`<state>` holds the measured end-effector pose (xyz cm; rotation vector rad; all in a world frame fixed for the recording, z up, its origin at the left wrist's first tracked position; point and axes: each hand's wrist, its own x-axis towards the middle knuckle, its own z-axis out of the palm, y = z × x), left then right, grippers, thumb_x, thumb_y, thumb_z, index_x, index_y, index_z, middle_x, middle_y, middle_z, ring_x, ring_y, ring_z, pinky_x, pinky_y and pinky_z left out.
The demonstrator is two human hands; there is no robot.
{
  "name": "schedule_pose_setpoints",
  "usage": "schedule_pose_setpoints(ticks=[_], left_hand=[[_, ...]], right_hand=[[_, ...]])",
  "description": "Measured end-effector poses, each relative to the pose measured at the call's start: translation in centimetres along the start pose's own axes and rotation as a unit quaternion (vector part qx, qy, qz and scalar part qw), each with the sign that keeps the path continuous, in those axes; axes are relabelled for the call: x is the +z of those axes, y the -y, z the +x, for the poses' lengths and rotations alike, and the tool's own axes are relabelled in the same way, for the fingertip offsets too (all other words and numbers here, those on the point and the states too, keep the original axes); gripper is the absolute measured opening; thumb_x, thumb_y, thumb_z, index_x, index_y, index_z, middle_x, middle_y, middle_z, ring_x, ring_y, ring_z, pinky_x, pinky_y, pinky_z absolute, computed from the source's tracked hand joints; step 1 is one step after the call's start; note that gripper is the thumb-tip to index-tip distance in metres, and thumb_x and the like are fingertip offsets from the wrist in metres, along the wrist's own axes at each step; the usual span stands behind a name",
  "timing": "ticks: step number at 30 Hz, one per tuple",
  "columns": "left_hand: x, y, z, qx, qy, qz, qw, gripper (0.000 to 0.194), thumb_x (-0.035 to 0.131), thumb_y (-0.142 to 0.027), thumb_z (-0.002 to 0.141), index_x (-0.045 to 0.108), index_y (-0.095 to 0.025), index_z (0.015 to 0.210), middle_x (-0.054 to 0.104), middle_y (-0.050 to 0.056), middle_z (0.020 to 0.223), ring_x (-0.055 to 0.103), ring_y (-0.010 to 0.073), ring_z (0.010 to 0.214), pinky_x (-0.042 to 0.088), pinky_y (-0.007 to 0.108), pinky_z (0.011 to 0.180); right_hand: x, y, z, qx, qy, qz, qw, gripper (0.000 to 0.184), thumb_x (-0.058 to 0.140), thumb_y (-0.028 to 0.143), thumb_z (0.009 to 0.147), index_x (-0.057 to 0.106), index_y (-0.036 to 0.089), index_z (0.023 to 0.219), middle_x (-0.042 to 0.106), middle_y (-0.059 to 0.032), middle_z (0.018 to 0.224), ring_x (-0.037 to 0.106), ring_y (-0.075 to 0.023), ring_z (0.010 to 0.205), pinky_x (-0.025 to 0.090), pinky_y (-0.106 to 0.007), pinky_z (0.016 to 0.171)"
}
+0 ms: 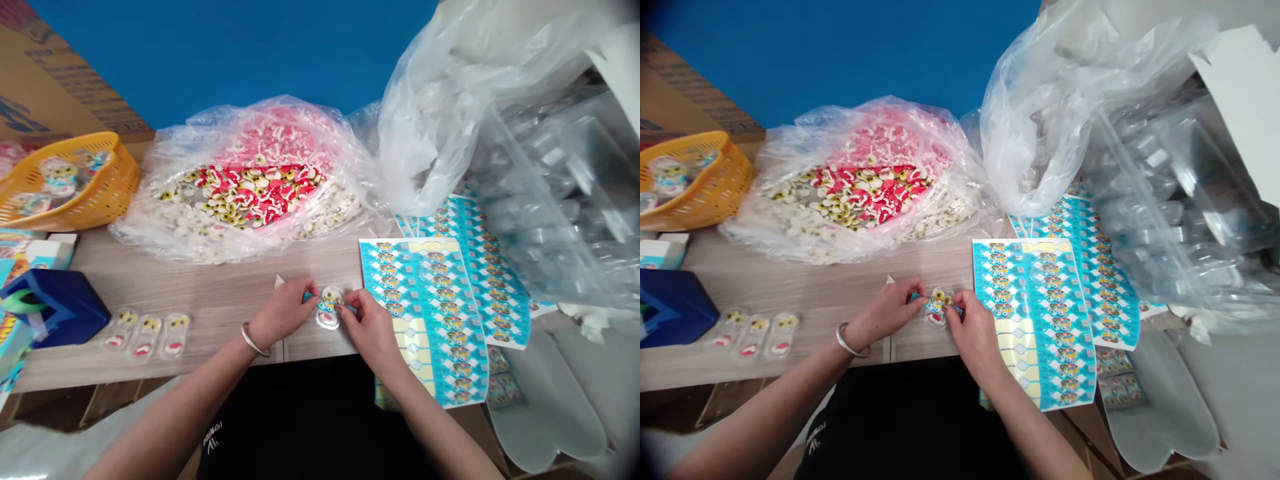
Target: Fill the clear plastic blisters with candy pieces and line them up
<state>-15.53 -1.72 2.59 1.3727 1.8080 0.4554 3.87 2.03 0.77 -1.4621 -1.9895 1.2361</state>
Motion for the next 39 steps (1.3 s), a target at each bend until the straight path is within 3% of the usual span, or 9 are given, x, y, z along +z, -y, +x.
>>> schedule_pose_setpoints(ticks=[10, 16, 21, 26, 28, 30, 32, 36, 39], left_hand=[[1.1, 0.1, 0.2, -0.014, 0.003, 0.036, 0.999, 0.007, 0.056, -0.025, 0.086, 0.062, -0.021, 0.086, 0.068, 0.001, 0.078, 0.061, 0.0189, 0.074, 0.038, 0.029, 0.068], [0.9, -1.1, -0.1, -0.053, -0.003, 0.167, 0.984, 0.019, 0.057, -0.035, 0.091, 0.062, -0.019, 0.098, 0.072, 0.009, 0.085, 0.068, 0.0265, 0.079, 0.041, 0.031, 0.067], [1.3, -0.1, -5.8, -0.128, -0.022, 0.228, 0.965, 0.039, 0.049, -0.054, 0.094, 0.063, -0.018, 0.094, 0.072, 0.012, 0.076, 0.069, 0.0282, 0.069, 0.038, 0.031, 0.059], [4.1, 4.0, -14.2, -0.280, -0.041, -0.004, 0.959, 0.042, 0.057, -0.057, 0.087, 0.067, -0.019, 0.074, 0.072, 0.008, 0.068, 0.068, 0.0246, 0.067, 0.044, 0.032, 0.064], [5.6, 4.9, -15.6, -0.334, -0.066, -0.239, 0.909, 0.041, 0.072, -0.059, 0.074, 0.071, -0.019, 0.084, 0.076, 0.008, 0.078, 0.071, 0.0244, 0.075, 0.050, 0.032, 0.070], [7.0, 4.8, -15.5, -0.343, -0.100, -0.456, 0.815, 0.052, 0.084, -0.058, 0.060, 0.072, -0.018, 0.093, 0.078, 0.009, 0.093, 0.072, 0.0239, 0.086, 0.054, 0.032, 0.078], [7.8, 4.2, -14.7, -0.341, -0.130, -0.563, 0.741, 0.056, 0.089, -0.054, 0.054, 0.073, -0.016, 0.092, 0.078, 0.010, 0.097, 0.072, 0.0224, 0.087, 0.056, 0.033, 0.082], [8.3, 2.6, -14.1, -0.330, -0.178, -0.605, 0.702, 0.050, 0.094, -0.045, 0.052, 0.074, -0.012, 0.084, 0.078, 0.009, 0.084, 0.070, 0.0185, 0.075, 0.057, 0.030, 0.072], [7.6, 2.0, -14.3, -0.281, -0.190, -0.627, 0.701, 0.042, 0.094, -0.039, 0.055, 0.075, -0.013, 0.082, 0.077, 0.006, 0.081, 0.069, 0.0158, 0.072, 0.057, 0.028, 0.070]], right_hand=[[0.1, -1.2, 0.5, 0.000, 0.037, -0.044, 0.998, 0.022, 0.059, 0.027, 0.086, 0.062, 0.020, 0.107, 0.066, 0.0002, 0.074, 0.062, -0.0184, 0.063, 0.045, -0.029, 0.061], [-0.2, -0.8, 1.2, -0.026, 0.085, -0.094, 0.992, 0.033, 0.055, 0.020, 0.087, 0.057, 0.020, 0.120, 0.069, -0.0015, 0.079, 0.066, -0.0211, 0.071, 0.045, -0.030, 0.066], [0.9, 0.6, -0.4, -0.045, 0.158, -0.083, 0.983, 0.032, 0.057, 0.011, 0.085, 0.055, 0.020, 0.116, 0.068, -0.0003, 0.077, 0.065, -0.0194, 0.069, 0.043, -0.027, 0.064], [3.2, 2.3, -2.5, -0.036, 0.247, -0.106, 0.962, 0.031, 0.060, 0.010, 0.086, 0.056, 0.019, 0.116, 0.069, -0.0021, 0.081, 0.066, -0.0199, 0.076, 0.041, -0.027, 0.067], [3.8, 2.8, -2.9, -0.034, 0.272, -0.114, 0.955, 0.031, 0.060, 0.010, 0.087, 0.055, 0.018, 0.116, 0.070, -0.0039, 0.087, 0.066, -0.0203, 0.080, 0.040, -0.027, 0.069], [4.2, 3.1, -3.1, -0.041, 0.293, -0.117, 0.948, 0.031, 0.060, 0.011, 0.087, 0.056, 0.017, 0.116, 0.070, -0.0043, 0.087, 0.065, -0.0203, 0.081, 0.040, -0.027, 0.070], [4.5, 3.2, -3.3, -0.053, 0.306, -0.117, 0.943, 0.031, 0.061, 0.010, 0.085, 0.057, 0.017, 0.115, 0.068, -0.0033, 0.084, 0.064, -0.0195, 0.078, 0.040, -0.028, 0.070], [4.6, 2.7, -3.8, -0.051, 0.305, -0.068, 0.949, 0.032, 0.064, 0.009, 0.080, 0.059, 0.017, 0.110, 0.062, 0.0016, 0.074, 0.059, -0.0156, 0.069, 0.040, -0.026, 0.065], [3.6, 2.0, -3.7, 0.040, 0.323, 0.059, 0.944, 0.035, 0.068, 0.022, 0.080, 0.059, 0.018, 0.113, 0.059, 0.0051, 0.069, 0.051, -0.0106, 0.050, 0.035, -0.023, 0.049]])
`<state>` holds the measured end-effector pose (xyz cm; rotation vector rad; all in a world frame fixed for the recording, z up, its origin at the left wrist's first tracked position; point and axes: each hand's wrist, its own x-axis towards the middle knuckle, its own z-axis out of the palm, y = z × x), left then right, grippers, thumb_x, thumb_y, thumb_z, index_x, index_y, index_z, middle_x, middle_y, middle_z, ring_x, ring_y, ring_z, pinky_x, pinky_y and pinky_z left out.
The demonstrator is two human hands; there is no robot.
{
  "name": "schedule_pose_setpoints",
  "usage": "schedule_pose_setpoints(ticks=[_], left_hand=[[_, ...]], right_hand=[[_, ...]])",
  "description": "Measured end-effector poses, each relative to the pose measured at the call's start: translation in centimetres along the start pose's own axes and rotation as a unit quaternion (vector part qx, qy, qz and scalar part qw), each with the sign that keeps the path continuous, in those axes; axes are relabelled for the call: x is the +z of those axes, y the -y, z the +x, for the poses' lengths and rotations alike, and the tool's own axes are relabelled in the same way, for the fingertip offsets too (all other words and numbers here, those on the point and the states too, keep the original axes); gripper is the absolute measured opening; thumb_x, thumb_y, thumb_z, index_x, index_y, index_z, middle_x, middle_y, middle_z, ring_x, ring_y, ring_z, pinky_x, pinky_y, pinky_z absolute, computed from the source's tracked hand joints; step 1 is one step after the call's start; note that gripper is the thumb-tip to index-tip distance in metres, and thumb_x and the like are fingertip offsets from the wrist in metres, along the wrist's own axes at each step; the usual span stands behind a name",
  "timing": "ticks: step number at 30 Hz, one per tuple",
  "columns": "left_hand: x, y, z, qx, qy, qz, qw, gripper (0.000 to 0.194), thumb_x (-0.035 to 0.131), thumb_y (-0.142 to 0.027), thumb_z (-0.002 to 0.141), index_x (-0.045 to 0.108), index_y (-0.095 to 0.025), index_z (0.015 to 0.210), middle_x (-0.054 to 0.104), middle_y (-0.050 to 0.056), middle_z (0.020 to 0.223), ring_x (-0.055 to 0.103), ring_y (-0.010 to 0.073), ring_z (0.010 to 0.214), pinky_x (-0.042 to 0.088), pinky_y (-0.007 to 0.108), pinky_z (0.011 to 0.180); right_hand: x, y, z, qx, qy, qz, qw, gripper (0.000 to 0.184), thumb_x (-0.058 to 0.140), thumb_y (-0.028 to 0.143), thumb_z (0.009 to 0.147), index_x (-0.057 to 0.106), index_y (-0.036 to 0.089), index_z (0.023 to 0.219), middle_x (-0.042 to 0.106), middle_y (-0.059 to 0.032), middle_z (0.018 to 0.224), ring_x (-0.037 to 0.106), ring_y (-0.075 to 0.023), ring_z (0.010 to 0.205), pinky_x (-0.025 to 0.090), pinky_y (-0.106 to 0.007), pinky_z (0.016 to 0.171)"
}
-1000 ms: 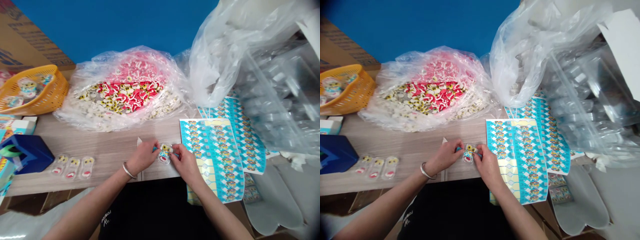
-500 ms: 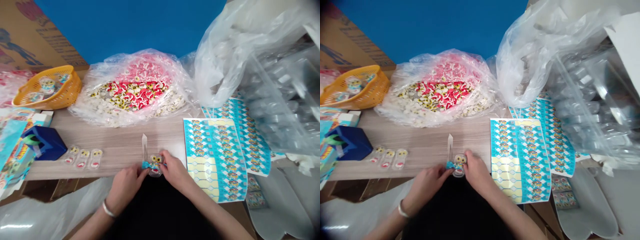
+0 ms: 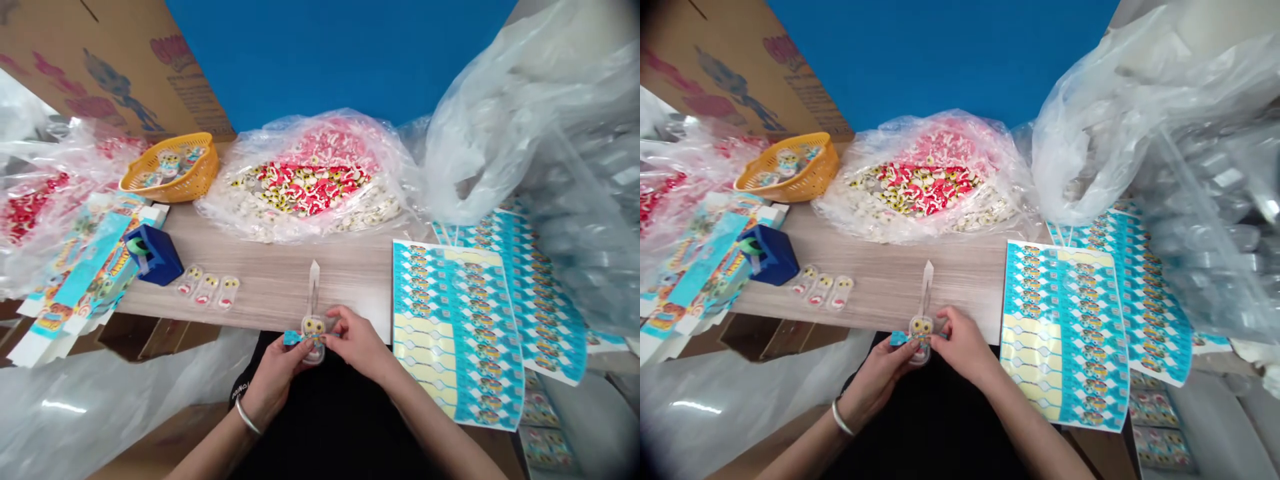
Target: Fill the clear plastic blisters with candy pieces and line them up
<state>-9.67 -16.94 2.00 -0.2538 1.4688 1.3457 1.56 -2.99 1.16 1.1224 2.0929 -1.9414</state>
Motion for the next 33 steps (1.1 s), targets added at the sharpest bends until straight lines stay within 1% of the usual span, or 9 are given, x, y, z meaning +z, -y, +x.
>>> schedule_pose_setpoints(ticks=[4, 9, 12, 16, 20, 24, 27, 30, 33], left_hand=[[1.0, -2.2, -0.4, 0.041, 0.048, 0.008, 0.998, 0.032, 0.092, -0.036, 0.060, 0.073, -0.013, 0.073, 0.073, 0.003, 0.069, 0.065, 0.0120, 0.064, 0.054, 0.024, 0.065], [3.9, -5.0, -0.7, 0.062, 0.125, 0.028, 0.990, 0.028, 0.092, -0.032, 0.062, 0.073, -0.013, 0.070, 0.072, 0.003, 0.065, 0.064, 0.0111, 0.061, 0.053, 0.022, 0.063], [5.5, -5.4, -1.1, 0.041, 0.195, 0.020, 0.980, 0.025, 0.091, -0.030, 0.064, 0.075, -0.014, 0.075, 0.073, 0.003, 0.069, 0.064, 0.0107, 0.061, 0.053, 0.021, 0.062], [7.1, -5.2, -1.6, 0.004, 0.298, 0.005, 0.955, 0.026, 0.088, -0.028, 0.069, 0.077, -0.015, 0.089, 0.070, 0.003, 0.071, 0.062, 0.0101, 0.061, 0.054, 0.023, 0.061], [7.8, -5.0, -1.8, -0.008, 0.332, -0.003, 0.943, 0.026, 0.088, -0.028, 0.069, 0.077, -0.016, 0.090, 0.070, 0.003, 0.072, 0.064, 0.0110, 0.062, 0.056, 0.024, 0.061], [8.2, -4.7, -1.5, -0.016, 0.312, -0.013, 0.950, 0.026, 0.090, -0.030, 0.066, 0.074, -0.017, 0.081, 0.070, 0.001, 0.069, 0.065, 0.0121, 0.059, 0.058, 0.028, 0.064], [8.9, -4.3, -0.7, 0.026, 0.222, -0.033, 0.974, 0.034, 0.092, -0.028, 0.062, 0.070, -0.018, 0.085, 0.072, 0.001, 0.075, 0.067, 0.0126, 0.064, 0.058, 0.027, 0.066], [9.6, -4.0, 0.3, 0.078, 0.120, -0.025, 0.989, 0.046, 0.094, -0.030, 0.056, 0.066, -0.017, 0.090, 0.075, 0.003, 0.081, 0.068, 0.0129, 0.064, 0.057, 0.026, 0.067], [10.1, -3.8, 0.8, 0.112, 0.101, 0.005, 0.989, 0.047, 0.094, -0.033, 0.053, 0.067, -0.017, 0.088, 0.075, 0.004, 0.080, 0.068, 0.0158, 0.068, 0.057, 0.029, 0.068]], right_hand=[[-2.7, 0.1, -1.0, 0.015, 0.013, 0.171, 0.985, 0.044, 0.073, 0.041, 0.077, 0.061, 0.019, 0.113, 0.068, 0.0006, 0.083, 0.040, -0.0040, 0.037, 0.028, -0.021, 0.038], [-5.3, 1.0, -2.4, -0.048, -0.010, 0.226, 0.973, 0.038, 0.077, 0.052, 0.075, 0.065, 0.016, 0.081, 0.050, 0.0077, 0.055, 0.035, -0.0038, 0.039, 0.020, -0.020, 0.039], [-5.6, 0.9, -2.9, -0.095, -0.006, 0.271, 0.958, 0.039, 0.078, 0.053, 0.077, 0.062, 0.017, 0.076, 0.045, 0.0086, 0.053, 0.033, -0.0041, 0.043, 0.020, -0.020, 0.041], [-5.1, 0.3, -3.1, -0.155, 0.045, 0.342, 0.926, 0.043, 0.077, 0.056, 0.077, 0.058, 0.018, 0.077, 0.050, 0.0065, 0.058, 0.034, -0.0046, 0.046, 0.023, -0.020, 0.044], [-4.5, 0.3, -2.6, -0.154, 0.039, 0.376, 0.913, 0.048, 0.082, 0.057, 0.070, 0.054, 0.019, 0.075, 0.051, 0.0068, 0.059, 0.032, -0.0043, 0.045, 0.022, -0.020, 0.043], [-3.9, 0.2, -1.4, -0.108, -0.011, 0.381, 0.918, 0.051, 0.087, 0.053, 0.063, 0.049, 0.021, 0.072, 0.048, 0.0091, 0.057, 0.031, -0.0051, 0.045, 0.022, -0.019, 0.042], [-4.3, -0.2, -1.0, -0.087, -0.084, 0.355, 0.927, 0.045, 0.082, 0.052, 0.069, 0.049, 0.021, 0.067, 0.043, 0.0093, 0.053, 0.032, -0.0063, 0.046, 0.026, -0.020, 0.046], [-5.2, -0.2, -1.4, -0.106, -0.156, 0.308, 0.933, 0.036, 0.076, 0.053, 0.076, 0.062, 0.019, 0.076, 0.057, 0.0039, 0.063, 0.047, -0.0107, 0.058, 0.038, -0.023, 0.057], [-5.6, 0.1, -2.2, -0.139, -0.176, 0.276, 0.935, 0.035, 0.074, 0.053, 0.080, 0.068, 0.019, 0.087, 0.067, -0.0017, 0.081, 0.058, -0.0167, 0.077, 0.045, -0.028, 0.072]])
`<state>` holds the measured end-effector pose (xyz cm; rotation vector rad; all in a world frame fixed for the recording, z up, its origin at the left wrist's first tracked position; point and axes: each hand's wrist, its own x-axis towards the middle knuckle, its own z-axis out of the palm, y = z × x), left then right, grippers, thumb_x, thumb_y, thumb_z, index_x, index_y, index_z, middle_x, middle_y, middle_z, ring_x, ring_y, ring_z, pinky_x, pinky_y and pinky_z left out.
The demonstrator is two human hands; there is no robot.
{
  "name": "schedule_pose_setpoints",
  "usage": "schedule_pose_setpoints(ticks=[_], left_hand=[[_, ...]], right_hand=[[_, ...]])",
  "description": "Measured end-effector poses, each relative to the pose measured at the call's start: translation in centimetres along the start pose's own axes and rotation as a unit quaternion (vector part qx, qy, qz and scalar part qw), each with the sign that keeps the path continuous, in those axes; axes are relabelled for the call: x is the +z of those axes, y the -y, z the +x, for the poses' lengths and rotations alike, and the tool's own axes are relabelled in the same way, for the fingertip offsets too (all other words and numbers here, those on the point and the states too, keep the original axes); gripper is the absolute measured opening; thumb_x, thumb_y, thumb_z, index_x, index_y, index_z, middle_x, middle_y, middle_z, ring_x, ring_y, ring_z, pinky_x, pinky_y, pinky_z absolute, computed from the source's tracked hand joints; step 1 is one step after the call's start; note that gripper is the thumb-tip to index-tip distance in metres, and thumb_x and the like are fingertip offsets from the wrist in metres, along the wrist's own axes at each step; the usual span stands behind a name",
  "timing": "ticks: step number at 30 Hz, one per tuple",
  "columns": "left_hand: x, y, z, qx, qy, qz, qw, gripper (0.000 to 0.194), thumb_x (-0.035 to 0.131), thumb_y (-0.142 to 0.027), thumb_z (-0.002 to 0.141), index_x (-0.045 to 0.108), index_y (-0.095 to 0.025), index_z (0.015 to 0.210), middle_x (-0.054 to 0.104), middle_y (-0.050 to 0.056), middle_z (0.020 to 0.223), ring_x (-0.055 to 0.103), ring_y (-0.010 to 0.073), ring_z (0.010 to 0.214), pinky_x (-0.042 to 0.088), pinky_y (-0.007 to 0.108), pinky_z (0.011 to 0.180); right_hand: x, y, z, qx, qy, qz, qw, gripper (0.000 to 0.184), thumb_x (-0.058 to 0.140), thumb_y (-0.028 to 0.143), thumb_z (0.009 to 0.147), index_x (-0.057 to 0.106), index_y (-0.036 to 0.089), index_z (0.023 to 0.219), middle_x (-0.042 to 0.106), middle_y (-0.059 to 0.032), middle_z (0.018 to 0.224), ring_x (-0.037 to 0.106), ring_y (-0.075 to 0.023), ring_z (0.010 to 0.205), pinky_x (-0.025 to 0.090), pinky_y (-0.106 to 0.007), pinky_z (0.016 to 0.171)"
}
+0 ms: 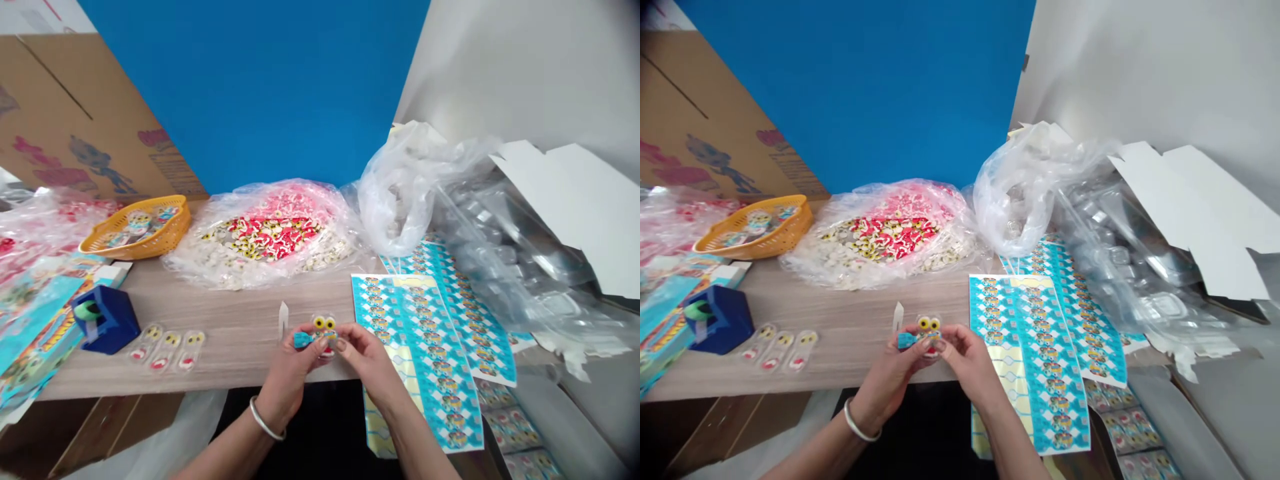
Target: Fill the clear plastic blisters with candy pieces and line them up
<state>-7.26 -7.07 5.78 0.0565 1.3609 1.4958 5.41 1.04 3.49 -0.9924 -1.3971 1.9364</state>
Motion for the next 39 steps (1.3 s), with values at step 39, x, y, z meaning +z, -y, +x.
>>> schedule_pose_setpoints(ticks=[39], left_hand=[[-22.0, -34.3, 12.5, 0.339, -0.368, 0.454, 0.737, 0.034, 0.059, -0.032, 0.093, 0.059, 0.002, 0.097, 0.069, 0.019, 0.106, 0.061, 0.0288, 0.108, 0.042, 0.045, 0.095]], right_hand=[[7.4, -4.7, 3.8, -0.014, 0.112, -0.244, 0.963, 0.040, 0.060, 0.059, 0.087, 0.075, 0.023, 0.097, 0.075, -0.0093, 0.096, 0.070, -0.0283, 0.090, 0.056, -0.040, 0.085]])
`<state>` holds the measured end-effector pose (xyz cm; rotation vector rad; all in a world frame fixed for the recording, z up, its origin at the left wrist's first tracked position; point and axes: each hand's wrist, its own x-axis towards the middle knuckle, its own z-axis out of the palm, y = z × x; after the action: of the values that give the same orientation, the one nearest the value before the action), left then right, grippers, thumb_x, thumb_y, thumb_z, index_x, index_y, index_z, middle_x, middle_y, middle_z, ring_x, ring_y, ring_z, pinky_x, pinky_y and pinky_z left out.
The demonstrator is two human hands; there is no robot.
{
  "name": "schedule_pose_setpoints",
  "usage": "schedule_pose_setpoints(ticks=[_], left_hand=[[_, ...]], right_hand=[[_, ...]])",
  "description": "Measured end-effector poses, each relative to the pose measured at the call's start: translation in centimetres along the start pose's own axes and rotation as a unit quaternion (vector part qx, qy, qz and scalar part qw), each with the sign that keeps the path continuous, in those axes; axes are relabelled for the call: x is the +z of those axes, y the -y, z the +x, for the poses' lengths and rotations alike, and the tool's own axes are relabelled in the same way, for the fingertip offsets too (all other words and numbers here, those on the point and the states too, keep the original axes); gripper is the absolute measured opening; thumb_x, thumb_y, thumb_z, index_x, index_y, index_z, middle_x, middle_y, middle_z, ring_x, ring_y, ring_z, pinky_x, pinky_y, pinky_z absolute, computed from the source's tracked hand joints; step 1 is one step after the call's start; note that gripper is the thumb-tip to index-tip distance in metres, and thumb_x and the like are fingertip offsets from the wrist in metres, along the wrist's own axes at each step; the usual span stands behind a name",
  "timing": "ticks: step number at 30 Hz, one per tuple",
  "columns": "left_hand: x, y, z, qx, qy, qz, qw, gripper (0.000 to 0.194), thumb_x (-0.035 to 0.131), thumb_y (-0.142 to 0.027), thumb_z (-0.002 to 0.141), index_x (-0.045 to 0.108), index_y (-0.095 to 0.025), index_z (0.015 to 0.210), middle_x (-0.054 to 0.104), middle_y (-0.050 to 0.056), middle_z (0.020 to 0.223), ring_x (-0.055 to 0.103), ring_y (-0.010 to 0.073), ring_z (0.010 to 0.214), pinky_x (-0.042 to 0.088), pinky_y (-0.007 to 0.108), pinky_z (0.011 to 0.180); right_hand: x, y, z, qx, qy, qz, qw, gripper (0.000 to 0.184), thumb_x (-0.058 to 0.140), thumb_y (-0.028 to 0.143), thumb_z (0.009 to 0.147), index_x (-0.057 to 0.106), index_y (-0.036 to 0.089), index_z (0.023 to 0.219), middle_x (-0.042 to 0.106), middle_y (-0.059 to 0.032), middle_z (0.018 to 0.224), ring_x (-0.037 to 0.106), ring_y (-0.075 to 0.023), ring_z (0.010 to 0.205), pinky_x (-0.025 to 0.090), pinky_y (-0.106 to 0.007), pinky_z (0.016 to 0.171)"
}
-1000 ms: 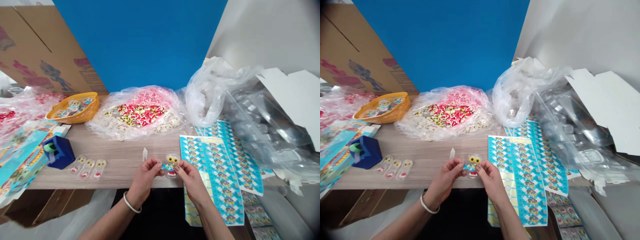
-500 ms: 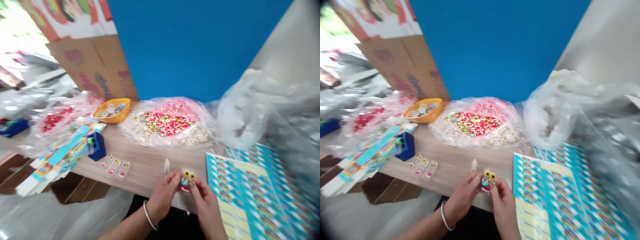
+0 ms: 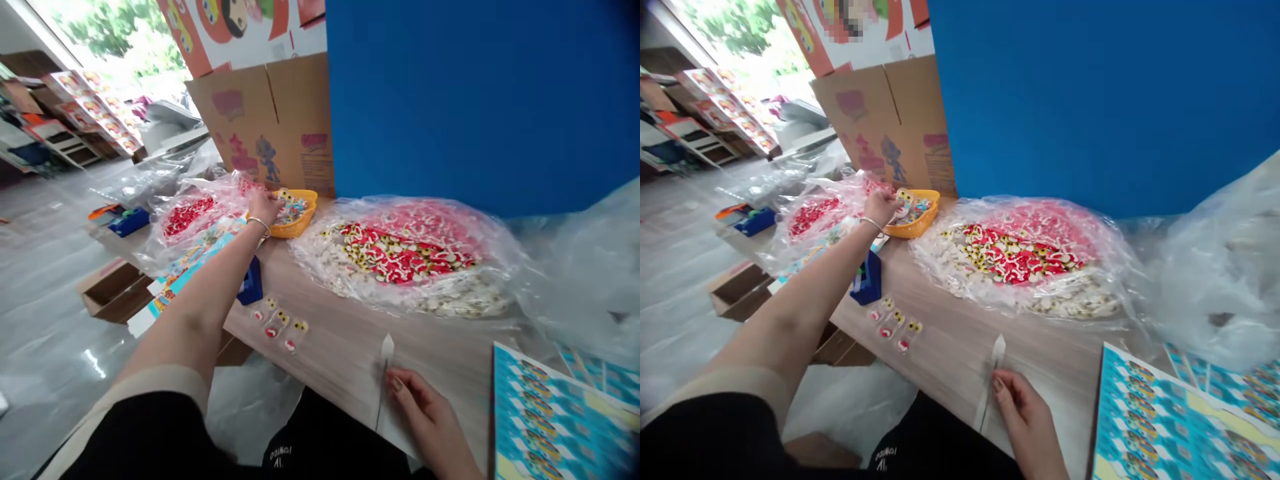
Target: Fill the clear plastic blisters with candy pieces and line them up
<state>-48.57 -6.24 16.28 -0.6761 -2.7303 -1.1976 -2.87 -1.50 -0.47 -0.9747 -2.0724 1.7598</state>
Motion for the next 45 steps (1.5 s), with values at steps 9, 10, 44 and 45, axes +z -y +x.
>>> schedule_pose_setpoints(ticks=[9, 10, 44, 45], left_hand=[[-1.8, 8.0, -17.9, 0.251, 0.064, 0.072, 0.963, 0.024, 0.051, -0.027, 0.098, 0.071, -0.018, 0.104, 0.072, 0.008, 0.119, 0.061, 0.0228, 0.121, 0.044, 0.041, 0.109], [-2.0, 9.7, -20.6, 0.291, 0.083, 0.082, 0.950, 0.023, 0.052, -0.025, 0.097, 0.071, -0.020, 0.108, 0.071, 0.009, 0.123, 0.058, 0.0247, 0.127, 0.043, 0.043, 0.111], [13.7, -6.8, -39.8, 0.208, 0.415, -0.119, 0.878, 0.033, 0.050, -0.034, 0.096, 0.068, -0.021, 0.119, 0.072, 0.012, 0.124, 0.065, 0.0291, 0.117, 0.049, 0.045, 0.102], [13.5, -7.4, -41.4, 0.138, 0.492, -0.133, 0.849, 0.030, 0.051, -0.034, 0.094, 0.070, -0.021, 0.113, 0.076, 0.011, 0.112, 0.070, 0.0279, 0.105, 0.052, 0.043, 0.095]], right_hand=[[6.5, 3.2, 2.8, -0.214, 0.072, -0.258, 0.939, 0.047, 0.068, 0.036, 0.083, 0.063, 0.022, 0.128, 0.061, -0.0138, 0.135, 0.055, -0.0335, 0.124, 0.042, -0.052, 0.106], [8.0, 3.9, 3.4, -0.237, 0.091, -0.281, 0.925, 0.053, 0.070, 0.038, 0.082, 0.060, 0.022, 0.131, 0.057, -0.0147, 0.141, 0.051, -0.0347, 0.128, 0.038, -0.053, 0.109], [-14.3, -6.4, -8.9, -0.119, -0.313, -0.304, 0.892, 0.034, 0.059, 0.036, 0.094, 0.061, 0.022, 0.125, 0.063, -0.0141, 0.132, 0.055, -0.0300, 0.127, 0.043, -0.053, 0.108], [-14.7, -7.3, -9.6, -0.106, -0.332, -0.289, 0.892, 0.031, 0.056, 0.034, 0.095, 0.062, 0.021, 0.123, 0.064, -0.0144, 0.130, 0.056, -0.0296, 0.125, 0.045, -0.053, 0.106]])
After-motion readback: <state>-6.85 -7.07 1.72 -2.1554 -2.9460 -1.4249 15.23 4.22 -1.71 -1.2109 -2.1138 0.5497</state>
